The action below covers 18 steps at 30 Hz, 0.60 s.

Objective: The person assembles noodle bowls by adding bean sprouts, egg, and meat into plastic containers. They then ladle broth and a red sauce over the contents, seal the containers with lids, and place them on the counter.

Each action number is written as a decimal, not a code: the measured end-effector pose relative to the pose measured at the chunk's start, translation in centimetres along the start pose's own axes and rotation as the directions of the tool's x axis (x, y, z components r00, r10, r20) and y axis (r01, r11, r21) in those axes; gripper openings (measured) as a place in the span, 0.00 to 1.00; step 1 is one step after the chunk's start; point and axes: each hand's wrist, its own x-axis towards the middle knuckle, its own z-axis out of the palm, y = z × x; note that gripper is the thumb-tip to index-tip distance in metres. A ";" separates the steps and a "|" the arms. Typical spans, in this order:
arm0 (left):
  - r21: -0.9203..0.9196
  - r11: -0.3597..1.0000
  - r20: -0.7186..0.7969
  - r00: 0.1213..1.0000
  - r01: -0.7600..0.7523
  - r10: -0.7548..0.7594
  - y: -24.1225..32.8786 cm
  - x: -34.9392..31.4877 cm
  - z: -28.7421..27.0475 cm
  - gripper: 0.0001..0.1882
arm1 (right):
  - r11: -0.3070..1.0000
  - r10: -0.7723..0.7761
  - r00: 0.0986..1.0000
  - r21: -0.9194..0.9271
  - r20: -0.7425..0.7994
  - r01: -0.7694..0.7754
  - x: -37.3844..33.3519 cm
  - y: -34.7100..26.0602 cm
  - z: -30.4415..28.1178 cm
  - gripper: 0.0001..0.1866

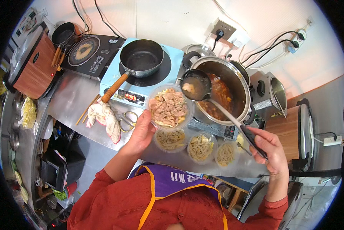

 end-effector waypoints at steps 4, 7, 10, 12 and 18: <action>-0.056 0.998 -0.016 1.000 -0.025 0.024 0.0 -0.3 0.2 0.41 | 0.990 -0.040 0.998 -0.130 0.046 0.046 0.0 0.9 3.0 0.19; -0.080 0.997 -0.010 1.000 -0.001 0.000 0.1 -0.3 0.1 0.40 | 0.827 -0.346 0.933 -0.436 0.104 0.355 0.4 2.5 5.7 0.22; -0.092 0.996 -0.067 0.998 0.015 -0.021 0.1 -0.5 -0.1 0.40 | 0.343 -0.657 0.714 -0.746 0.244 0.570 0.4 3.4 7.1 0.24; -0.096 0.995 -0.077 0.997 0.001 -0.009 0.1 -0.7 -0.2 0.39 | 0.239 -0.640 0.733 -0.848 0.229 0.473 -0.3 3.5 7.3 0.25; -0.047 0.999 -0.100 0.995 0.013 -0.018 0.1 -0.7 -1.1 0.42 | 0.208 -0.603 0.749 -0.853 0.274 0.479 -1.4 3.7 8.0 0.27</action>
